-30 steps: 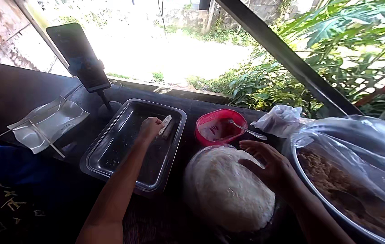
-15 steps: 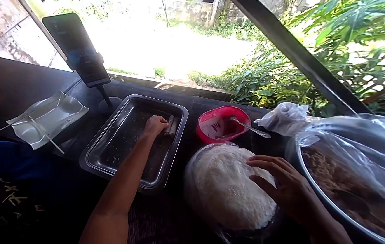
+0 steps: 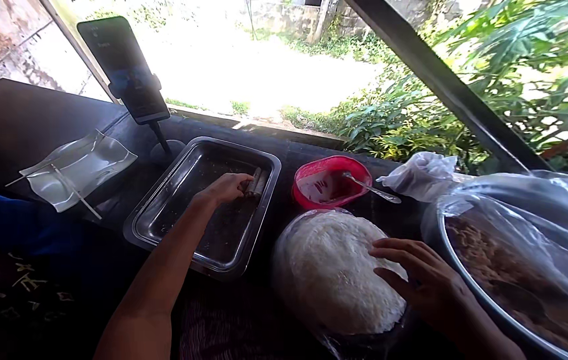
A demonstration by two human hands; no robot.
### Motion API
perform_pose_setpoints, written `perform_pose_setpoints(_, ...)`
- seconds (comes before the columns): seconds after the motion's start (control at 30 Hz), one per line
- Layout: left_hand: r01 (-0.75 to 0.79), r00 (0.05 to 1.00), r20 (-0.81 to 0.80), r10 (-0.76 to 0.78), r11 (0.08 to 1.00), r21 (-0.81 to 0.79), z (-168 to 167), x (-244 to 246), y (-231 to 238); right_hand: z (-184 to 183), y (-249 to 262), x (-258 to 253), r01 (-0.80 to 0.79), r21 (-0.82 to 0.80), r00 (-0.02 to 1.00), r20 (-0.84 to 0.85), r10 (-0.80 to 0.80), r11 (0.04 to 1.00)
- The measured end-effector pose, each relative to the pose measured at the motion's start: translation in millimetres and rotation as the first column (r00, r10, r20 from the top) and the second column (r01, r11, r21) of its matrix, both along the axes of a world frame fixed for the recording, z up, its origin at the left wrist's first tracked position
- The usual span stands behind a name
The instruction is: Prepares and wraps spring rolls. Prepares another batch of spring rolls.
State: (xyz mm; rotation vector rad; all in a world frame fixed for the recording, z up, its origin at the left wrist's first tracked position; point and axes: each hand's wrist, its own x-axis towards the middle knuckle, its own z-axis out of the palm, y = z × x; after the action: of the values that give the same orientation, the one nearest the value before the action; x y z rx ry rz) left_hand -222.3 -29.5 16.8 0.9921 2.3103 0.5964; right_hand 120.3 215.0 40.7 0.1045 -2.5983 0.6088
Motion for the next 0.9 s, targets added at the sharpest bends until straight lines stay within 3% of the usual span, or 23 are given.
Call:
perform_pose_setpoints(0.17,0.091,0.979,-0.185,-0.083,0.995,0.034,-13,1,-4,-2,-2,0,0.001,0.035,1.000,-0.008,-0.001,0.999)
perform_pose_setpoints(0.43,0.141,0.942,-0.321,-0.097,0.984,0.114,-27,2,-5,-3,-2,1,0.001,0.053,1.000,-0.004,-0.001,0.999)
perform_pose_setpoints(0.73,0.123,0.859,-0.510,0.041,0.951,0.284,-50,16,-1,-3,-6,0,-0.013,0.039,1.000,-0.007,0.014,0.999)
perform_pose_setpoints(0.9,0.075,0.826,-0.553,0.109,0.951,0.301,-60,25,3,-2,-8,2,-0.015,0.033,1.000,-0.007,0.015,0.999)
